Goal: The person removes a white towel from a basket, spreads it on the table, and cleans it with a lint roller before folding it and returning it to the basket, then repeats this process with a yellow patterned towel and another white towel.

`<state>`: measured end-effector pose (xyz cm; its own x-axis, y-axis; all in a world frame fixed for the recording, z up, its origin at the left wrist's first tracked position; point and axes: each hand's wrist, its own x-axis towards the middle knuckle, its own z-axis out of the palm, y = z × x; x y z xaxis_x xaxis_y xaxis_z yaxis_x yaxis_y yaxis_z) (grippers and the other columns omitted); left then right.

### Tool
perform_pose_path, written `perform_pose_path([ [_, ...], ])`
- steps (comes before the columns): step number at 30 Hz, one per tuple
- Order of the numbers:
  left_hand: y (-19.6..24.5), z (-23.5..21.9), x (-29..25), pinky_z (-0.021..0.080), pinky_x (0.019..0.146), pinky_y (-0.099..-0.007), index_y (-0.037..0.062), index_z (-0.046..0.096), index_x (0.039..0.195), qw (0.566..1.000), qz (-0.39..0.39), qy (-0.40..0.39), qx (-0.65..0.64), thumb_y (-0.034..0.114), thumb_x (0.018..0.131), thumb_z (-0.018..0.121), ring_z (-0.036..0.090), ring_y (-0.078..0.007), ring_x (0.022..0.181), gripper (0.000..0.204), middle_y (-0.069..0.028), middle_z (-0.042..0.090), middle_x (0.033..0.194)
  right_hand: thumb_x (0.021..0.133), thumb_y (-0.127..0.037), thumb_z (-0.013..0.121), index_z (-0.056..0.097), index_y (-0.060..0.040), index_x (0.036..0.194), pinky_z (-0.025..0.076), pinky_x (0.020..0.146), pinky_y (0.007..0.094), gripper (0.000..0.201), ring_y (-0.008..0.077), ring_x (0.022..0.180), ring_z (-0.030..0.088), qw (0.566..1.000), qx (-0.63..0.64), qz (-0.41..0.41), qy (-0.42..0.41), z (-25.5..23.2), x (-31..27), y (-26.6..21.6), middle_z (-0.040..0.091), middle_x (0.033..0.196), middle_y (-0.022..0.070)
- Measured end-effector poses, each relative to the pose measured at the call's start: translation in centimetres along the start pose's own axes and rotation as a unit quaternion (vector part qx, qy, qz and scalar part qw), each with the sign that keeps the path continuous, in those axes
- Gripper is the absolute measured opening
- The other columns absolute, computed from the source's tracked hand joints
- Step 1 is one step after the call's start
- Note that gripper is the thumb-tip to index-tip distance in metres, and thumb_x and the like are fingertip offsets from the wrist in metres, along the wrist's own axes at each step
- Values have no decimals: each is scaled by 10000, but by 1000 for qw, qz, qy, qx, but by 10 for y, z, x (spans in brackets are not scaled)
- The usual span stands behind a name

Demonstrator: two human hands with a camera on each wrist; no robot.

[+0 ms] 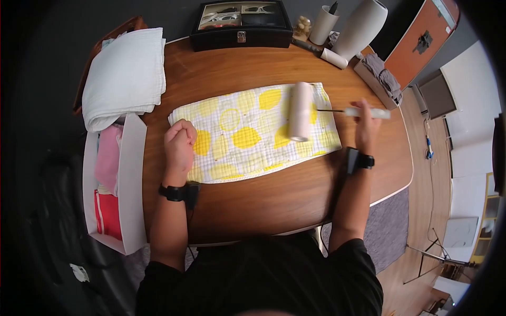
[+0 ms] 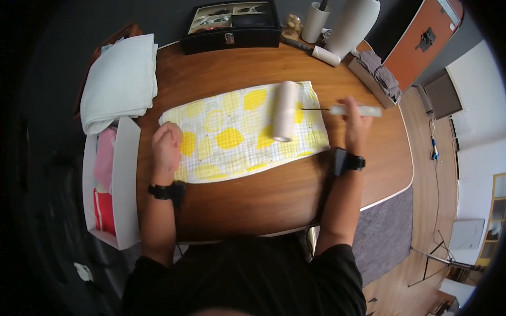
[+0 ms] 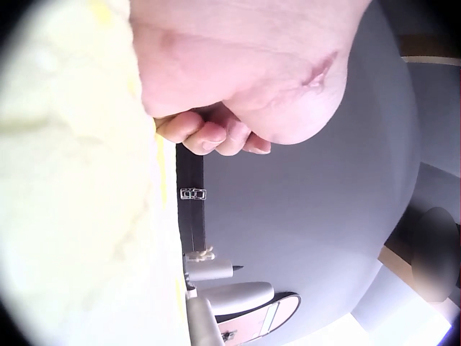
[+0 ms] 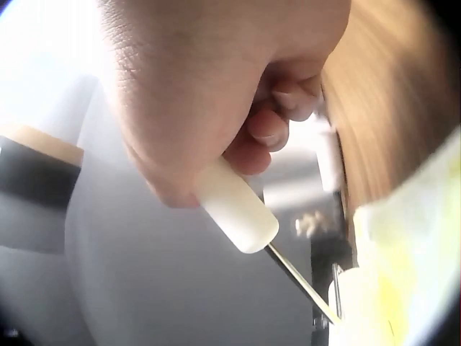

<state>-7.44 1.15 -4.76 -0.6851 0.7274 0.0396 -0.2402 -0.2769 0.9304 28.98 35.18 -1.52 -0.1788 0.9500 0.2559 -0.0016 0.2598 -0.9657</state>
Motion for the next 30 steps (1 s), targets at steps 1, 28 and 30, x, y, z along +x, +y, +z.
perform_pose_path([
  [1,-1,-1,0,312,628,-263,64,499,742,1000,0,1,7,-75,902,397,394,-95,673,235,1,471,712,1045,-333,753,723,-56,1006,428,660,256,281,98,768,622,998,46,3,35,-24,9,9,707,884,32],
  [28,-2,-5,1,339,711,-259,-24,634,1080,999,2,-34,-9,2,908,454,417,-107,761,251,-3,483,840,1026,-176,747,802,45,1107,489,776,259,242,124,905,646,998,-2,-32,-58,-28,-2,-16,759,1023,83],
  [30,-2,-5,0,351,718,-256,-17,641,1059,999,1,-29,-19,5,925,453,437,-107,768,232,-10,514,849,1033,-188,718,796,39,1093,458,727,260,248,118,855,624,998,9,8,-65,-57,6,-12,750,1013,84],
])
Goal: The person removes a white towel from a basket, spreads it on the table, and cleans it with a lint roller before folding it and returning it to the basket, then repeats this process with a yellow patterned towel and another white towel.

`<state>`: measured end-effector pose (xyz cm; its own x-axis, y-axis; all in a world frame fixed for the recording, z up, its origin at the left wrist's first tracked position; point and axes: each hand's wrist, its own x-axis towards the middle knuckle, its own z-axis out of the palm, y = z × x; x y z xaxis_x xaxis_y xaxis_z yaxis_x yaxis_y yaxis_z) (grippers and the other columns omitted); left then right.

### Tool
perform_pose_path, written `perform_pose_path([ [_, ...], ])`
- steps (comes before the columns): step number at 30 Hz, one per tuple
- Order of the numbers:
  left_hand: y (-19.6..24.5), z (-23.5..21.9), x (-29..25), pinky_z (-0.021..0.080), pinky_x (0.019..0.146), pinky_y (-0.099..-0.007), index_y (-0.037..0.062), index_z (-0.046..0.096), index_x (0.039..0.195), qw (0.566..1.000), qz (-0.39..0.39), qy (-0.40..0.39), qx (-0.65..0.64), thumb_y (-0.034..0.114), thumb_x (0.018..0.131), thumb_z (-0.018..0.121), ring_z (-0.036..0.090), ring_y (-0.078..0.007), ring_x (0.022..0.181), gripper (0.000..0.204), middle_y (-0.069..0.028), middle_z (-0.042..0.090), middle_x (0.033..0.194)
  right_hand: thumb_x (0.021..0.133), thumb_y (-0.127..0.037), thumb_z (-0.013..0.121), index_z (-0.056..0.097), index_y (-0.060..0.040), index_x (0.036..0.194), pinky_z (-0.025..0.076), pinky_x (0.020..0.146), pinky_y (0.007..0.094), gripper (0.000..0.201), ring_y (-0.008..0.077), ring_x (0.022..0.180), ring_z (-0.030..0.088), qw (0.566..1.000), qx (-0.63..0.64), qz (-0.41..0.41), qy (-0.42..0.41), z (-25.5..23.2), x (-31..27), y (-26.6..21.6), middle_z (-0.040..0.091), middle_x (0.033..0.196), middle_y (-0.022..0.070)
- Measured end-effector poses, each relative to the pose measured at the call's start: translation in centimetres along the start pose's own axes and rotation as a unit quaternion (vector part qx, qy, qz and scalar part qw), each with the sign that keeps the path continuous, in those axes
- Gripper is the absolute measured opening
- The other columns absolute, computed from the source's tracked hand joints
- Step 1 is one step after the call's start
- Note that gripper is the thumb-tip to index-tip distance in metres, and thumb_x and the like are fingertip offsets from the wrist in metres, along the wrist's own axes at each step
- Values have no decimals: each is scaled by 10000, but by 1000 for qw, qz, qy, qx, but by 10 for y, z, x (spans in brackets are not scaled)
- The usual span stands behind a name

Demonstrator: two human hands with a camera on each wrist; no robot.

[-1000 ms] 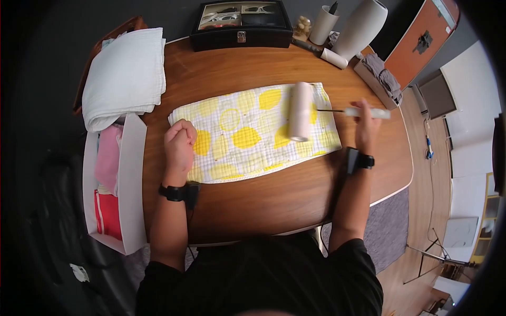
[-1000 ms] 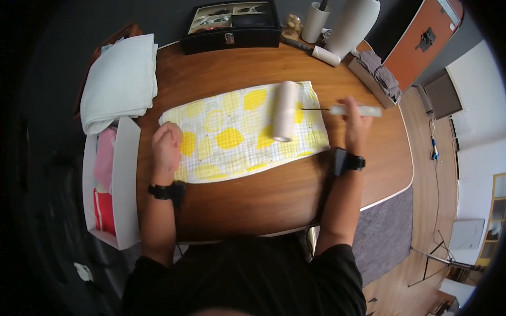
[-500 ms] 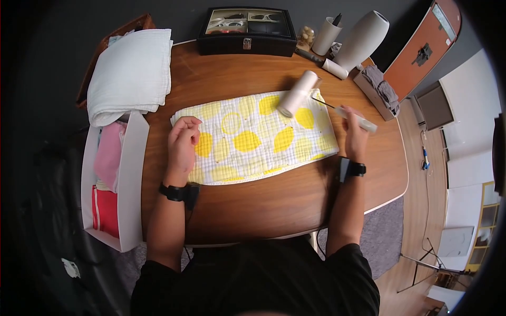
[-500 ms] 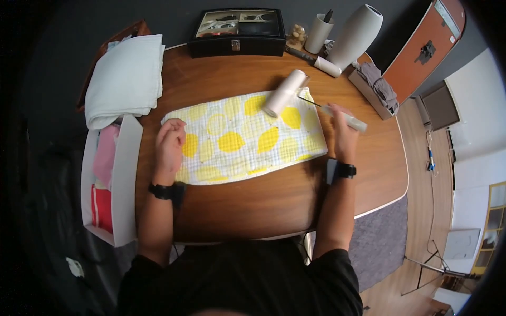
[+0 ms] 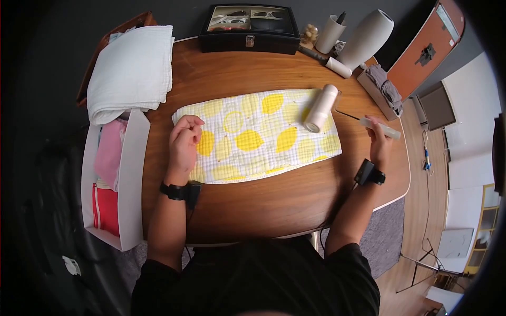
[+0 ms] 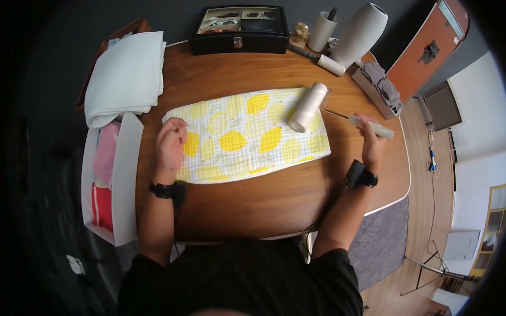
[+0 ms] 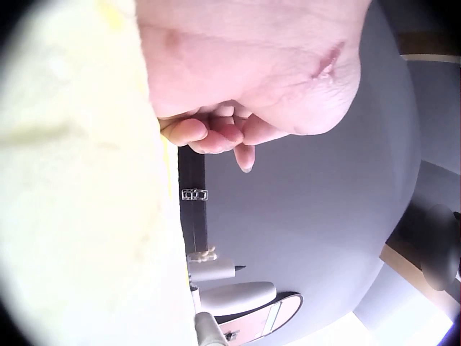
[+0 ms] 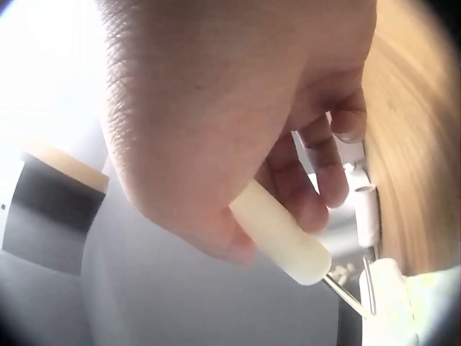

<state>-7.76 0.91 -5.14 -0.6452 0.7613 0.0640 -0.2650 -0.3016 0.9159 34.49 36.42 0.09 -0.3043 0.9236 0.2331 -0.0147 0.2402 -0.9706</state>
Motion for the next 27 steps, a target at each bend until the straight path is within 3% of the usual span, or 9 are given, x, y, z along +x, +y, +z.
perform_pose_path([
  [3,2,6,0,369,717,-245,0,670,983,1000,1,26,-3,9,952,452,470,-92,763,220,-5,570,836,1040,-222,704,776,23,1093,422,684,268,261,116,816,596,995,84,20,42,-28,4,15,743,995,74],
  [4,1,5,0,385,722,-244,5,675,956,1000,-1,29,3,1,959,452,492,-92,769,222,-12,593,841,1047,-256,706,724,-21,1140,498,728,268,253,142,890,644,990,110,45,72,-37,6,21,748,1095,89],
  [7,0,7,0,424,727,-244,15,685,895,999,-1,41,34,-28,968,447,538,-94,772,252,-28,631,835,1048,-265,698,707,-31,1117,520,739,269,244,154,922,661,966,231,85,75,-56,13,36,728,1081,92],
  [10,-1,9,-1,442,726,-243,18,678,858,997,-3,53,57,-46,964,439,550,-97,761,269,-32,630,810,1039,-257,696,706,-29,1105,517,738,272,237,156,923,650,970,218,67,78,-31,6,21,707,1064,84],
  [14,-2,3,-2,427,700,-243,17,650,825,998,0,39,57,-55,959,423,526,-96,735,273,-31,607,779,1025,-255,663,701,-11,1053,500,738,302,248,183,878,624,971,234,37,18,-3,1,10,688,1034,106],
  [17,-1,3,-2,395,675,-249,17,618,795,998,-3,32,46,-61,947,415,482,-91,712,266,-24,571,755,1013,-236,657,699,-13,1043,483,713,303,229,188,865,614,959,266,36,-94,20,-7,0,677,1003,99],
  [18,0,3,-2,382,668,-251,18,610,788,998,-4,31,47,-64,943,411,464,-90,706,265,-21,558,748,1026,-274,639,689,-29,1036,479,737,290,251,205,908,608,954,268,54,-126,28,-10,2,637,1020,93],
  [21,2,5,-3,349,654,-253,21,588,773,999,-6,28,46,-69,932,400,422,-85,691,262,-13,524,733,1012,-231,700,716,-25,1066,519,736,297,214,175,872,658,947,186,123,-232,56,-22,-5,718,1039,105],
  [27,2,3,-1,325,652,-253,27,562,761,999,-2,14,36,-63,911,391,396,-88,691,244,-8,496,728,1020,-177,708,725,-2,1177,548,751,292,236,177,895,696,923,144,172,-313,74,-31,-10,750,1090,117],
])
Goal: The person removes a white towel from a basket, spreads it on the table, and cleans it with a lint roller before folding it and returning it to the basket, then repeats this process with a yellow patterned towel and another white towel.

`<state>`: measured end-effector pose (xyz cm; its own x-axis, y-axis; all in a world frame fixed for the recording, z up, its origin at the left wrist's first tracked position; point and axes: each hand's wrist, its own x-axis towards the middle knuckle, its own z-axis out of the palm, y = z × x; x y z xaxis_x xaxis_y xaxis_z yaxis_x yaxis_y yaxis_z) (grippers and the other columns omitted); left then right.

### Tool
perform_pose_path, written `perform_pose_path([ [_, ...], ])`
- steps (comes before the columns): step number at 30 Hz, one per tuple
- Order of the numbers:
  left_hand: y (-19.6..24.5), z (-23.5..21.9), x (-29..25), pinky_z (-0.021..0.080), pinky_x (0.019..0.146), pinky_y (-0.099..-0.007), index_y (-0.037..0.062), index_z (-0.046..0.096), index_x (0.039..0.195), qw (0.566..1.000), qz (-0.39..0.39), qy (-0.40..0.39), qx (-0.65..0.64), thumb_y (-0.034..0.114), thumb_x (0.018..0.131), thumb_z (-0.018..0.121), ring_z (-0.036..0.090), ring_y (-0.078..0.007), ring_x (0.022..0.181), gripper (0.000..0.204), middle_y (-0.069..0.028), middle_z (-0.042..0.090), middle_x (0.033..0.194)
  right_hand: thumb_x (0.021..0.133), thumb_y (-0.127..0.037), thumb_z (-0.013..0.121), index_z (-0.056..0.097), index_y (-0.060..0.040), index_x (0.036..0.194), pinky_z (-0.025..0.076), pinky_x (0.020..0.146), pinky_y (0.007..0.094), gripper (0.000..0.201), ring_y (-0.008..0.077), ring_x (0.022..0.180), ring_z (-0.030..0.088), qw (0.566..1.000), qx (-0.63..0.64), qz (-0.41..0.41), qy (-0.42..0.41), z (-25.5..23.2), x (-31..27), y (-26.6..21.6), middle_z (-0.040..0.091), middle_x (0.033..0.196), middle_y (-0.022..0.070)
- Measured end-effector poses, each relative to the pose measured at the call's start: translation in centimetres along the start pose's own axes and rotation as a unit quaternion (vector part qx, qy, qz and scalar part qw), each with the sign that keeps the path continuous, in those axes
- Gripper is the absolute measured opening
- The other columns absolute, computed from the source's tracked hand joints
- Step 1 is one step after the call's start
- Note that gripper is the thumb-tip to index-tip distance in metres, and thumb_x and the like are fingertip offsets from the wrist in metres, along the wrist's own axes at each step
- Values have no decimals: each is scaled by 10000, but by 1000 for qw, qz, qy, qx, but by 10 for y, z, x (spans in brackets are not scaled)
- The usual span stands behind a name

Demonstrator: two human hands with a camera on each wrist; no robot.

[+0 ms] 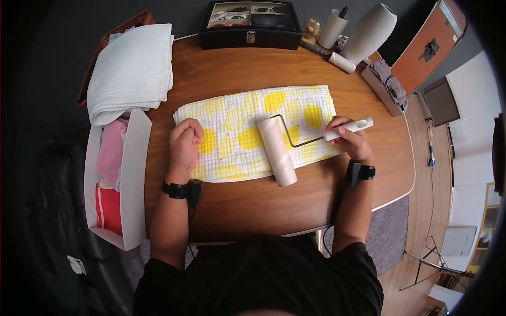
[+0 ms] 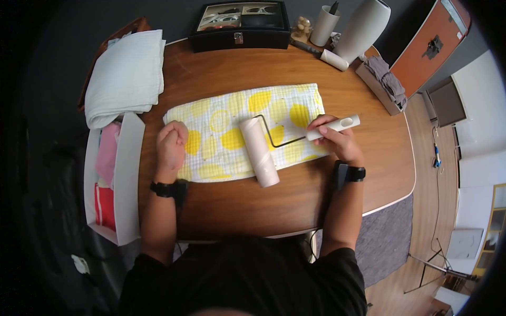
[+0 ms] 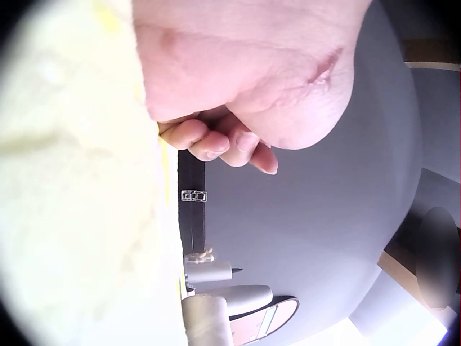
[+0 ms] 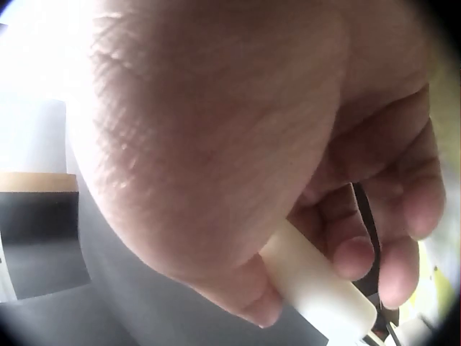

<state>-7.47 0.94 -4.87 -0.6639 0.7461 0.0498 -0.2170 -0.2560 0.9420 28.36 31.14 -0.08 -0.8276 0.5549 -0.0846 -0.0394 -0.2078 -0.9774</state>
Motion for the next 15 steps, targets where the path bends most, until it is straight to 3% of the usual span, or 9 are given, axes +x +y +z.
perform_pose_path([
  [5,-3,-3,1,322,651,-259,33,550,754,1000,8,-9,-9,-56,899,392,395,-95,694,232,-11,499,735,975,-354,720,676,57,1237,527,694,290,489,213,857,708,999,21,-18,-42,-44,-15,-5,729,1058,166],
  [9,-3,-2,1,321,650,-260,33,548,752,1000,1,-1,-3,-59,891,390,396,-94,694,230,-13,504,737,956,-378,710,672,56,1162,519,657,298,482,248,845,718,994,69,-78,-38,-57,-21,-10,697,992,178],
  [15,-6,-3,2,315,642,-261,34,544,745,1000,-2,7,4,-59,891,386,394,-92,686,234,-12,501,727,893,-348,666,694,38,1127,512,658,306,452,241,844,718,997,60,-36,-27,-25,-8,-6,723,955,160],
])
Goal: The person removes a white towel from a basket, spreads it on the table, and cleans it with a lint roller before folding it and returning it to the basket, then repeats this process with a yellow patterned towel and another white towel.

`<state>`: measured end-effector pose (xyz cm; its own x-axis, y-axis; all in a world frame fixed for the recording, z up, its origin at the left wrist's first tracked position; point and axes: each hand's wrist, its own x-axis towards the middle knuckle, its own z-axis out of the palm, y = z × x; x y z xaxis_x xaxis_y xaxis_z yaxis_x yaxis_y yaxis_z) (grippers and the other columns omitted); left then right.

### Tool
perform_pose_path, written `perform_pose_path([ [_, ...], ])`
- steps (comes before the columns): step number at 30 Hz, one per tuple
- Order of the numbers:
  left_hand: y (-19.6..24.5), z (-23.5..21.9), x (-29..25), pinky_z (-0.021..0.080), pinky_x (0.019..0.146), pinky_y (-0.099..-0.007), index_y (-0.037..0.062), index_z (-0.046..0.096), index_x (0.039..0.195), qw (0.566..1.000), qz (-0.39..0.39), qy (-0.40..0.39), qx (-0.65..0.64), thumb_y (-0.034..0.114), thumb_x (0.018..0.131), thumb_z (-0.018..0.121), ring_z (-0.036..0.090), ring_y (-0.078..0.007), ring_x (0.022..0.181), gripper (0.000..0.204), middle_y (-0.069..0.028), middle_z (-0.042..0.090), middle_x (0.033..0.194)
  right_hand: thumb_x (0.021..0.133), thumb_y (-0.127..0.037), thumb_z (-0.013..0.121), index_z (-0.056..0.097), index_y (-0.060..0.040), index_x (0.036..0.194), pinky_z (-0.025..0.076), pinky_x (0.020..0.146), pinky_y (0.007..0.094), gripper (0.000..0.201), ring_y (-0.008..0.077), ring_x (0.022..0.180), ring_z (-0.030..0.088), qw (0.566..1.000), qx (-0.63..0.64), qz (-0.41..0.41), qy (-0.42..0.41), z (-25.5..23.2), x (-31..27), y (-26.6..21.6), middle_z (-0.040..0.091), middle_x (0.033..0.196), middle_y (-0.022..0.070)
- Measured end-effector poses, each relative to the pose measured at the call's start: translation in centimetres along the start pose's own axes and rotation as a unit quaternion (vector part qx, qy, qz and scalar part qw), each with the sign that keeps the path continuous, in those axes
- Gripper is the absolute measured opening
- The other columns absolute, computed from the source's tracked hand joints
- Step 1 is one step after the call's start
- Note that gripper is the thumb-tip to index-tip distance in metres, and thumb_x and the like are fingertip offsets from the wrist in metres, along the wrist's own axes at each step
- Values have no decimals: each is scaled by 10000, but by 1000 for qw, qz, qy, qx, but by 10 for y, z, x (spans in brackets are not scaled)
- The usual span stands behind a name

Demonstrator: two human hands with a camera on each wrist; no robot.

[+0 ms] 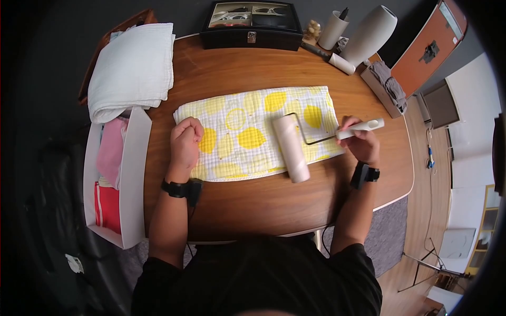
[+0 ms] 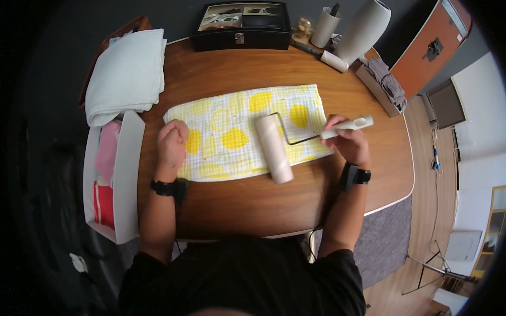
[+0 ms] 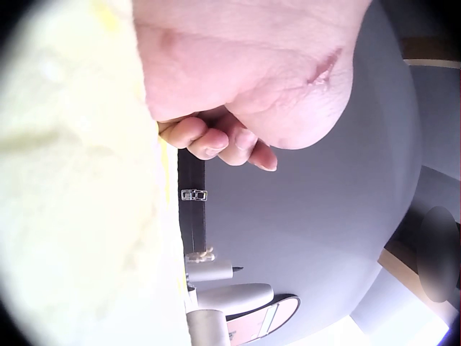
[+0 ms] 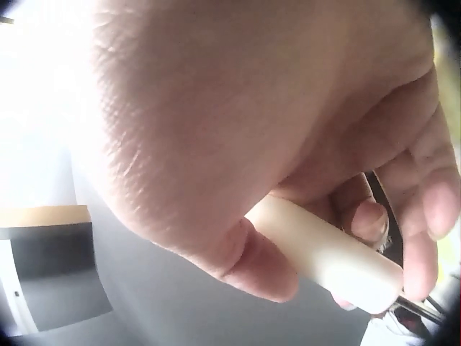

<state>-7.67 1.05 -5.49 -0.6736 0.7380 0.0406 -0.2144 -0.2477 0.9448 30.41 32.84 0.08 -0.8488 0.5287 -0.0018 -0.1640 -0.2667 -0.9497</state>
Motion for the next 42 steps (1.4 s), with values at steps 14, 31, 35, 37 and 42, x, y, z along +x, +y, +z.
perform_pose_path([
  [14,5,5,-2,293,638,-253,45,533,728,1000,8,-2,-5,-68,892,387,382,-84,678,248,1,482,714,1038,-293,666,825,-55,960,447,657,254,297,103,753,651,985,-141,64,77,73,17,13,815,907,45],
  [31,2,1,-2,260,607,-271,46,488,690,1000,1,-11,17,-55,877,392,357,-86,651,233,6,441,685,1030,-244,622,709,-25,1106,566,764,349,248,218,898,728,968,-132,-79,200,15,15,31,782,993,126],
  [35,4,4,-3,256,609,-268,55,480,692,1000,5,-14,19,-55,883,402,349,-85,648,234,9,439,683,1047,-261,613,806,-52,1026,449,653,274,285,128,797,679,971,-218,69,74,89,26,29,820,960,72],
  [37,5,4,-3,255,610,-267,58,477,692,1000,-4,-15,17,-52,888,403,346,-85,647,236,10,439,683,1039,-238,626,828,-44,955,502,677,298,293,154,803,695,970,-242,21,23,112,25,16,814,927,88],
  [42,7,4,-4,252,612,-267,54,475,691,1000,-2,-16,14,-56,879,394,344,-86,650,233,8,437,684,1049,-151,609,746,3,1044,595,877,420,206,274,949,755,970,-146,-162,105,25,13,24,791,1023,168],
])
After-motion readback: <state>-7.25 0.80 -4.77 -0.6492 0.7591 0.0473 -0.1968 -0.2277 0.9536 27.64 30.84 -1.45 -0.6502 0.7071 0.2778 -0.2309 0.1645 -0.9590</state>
